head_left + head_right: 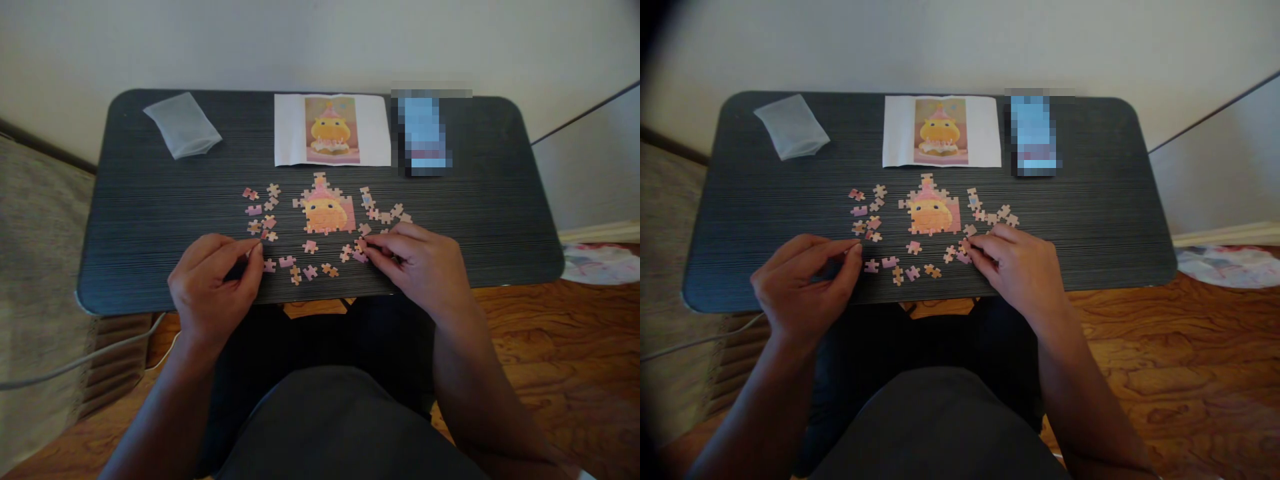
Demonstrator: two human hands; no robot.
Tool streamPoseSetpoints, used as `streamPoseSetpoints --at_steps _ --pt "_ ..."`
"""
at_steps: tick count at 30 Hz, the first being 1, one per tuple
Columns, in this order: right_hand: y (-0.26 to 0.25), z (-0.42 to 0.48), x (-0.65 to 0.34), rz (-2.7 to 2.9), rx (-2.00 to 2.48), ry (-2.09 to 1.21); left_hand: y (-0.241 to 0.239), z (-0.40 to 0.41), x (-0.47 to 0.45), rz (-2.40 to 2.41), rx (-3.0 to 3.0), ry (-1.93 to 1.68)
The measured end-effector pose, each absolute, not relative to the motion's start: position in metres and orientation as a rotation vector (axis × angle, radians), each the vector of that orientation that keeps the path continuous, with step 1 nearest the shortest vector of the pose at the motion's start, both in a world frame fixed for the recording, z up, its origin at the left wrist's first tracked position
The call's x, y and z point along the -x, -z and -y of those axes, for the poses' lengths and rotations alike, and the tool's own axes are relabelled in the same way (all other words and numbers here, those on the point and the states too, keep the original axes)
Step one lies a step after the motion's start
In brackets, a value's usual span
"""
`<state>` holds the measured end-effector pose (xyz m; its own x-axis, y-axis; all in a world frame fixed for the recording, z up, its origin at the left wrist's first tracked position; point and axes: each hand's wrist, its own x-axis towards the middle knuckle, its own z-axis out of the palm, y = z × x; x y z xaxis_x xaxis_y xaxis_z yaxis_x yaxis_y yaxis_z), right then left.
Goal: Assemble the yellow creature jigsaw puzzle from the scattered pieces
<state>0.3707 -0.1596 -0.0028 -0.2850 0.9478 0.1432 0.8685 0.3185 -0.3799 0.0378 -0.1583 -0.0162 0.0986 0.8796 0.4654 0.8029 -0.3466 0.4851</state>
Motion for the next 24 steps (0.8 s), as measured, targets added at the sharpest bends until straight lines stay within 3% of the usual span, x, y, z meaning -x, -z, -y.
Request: streamPoseSetpoints --at_steps 24 --pt "0.005 0.135 -0.343 2.381 1.539 -0.116 0.027 0.156 -0.037 -1.714 -2.235 -1.188"
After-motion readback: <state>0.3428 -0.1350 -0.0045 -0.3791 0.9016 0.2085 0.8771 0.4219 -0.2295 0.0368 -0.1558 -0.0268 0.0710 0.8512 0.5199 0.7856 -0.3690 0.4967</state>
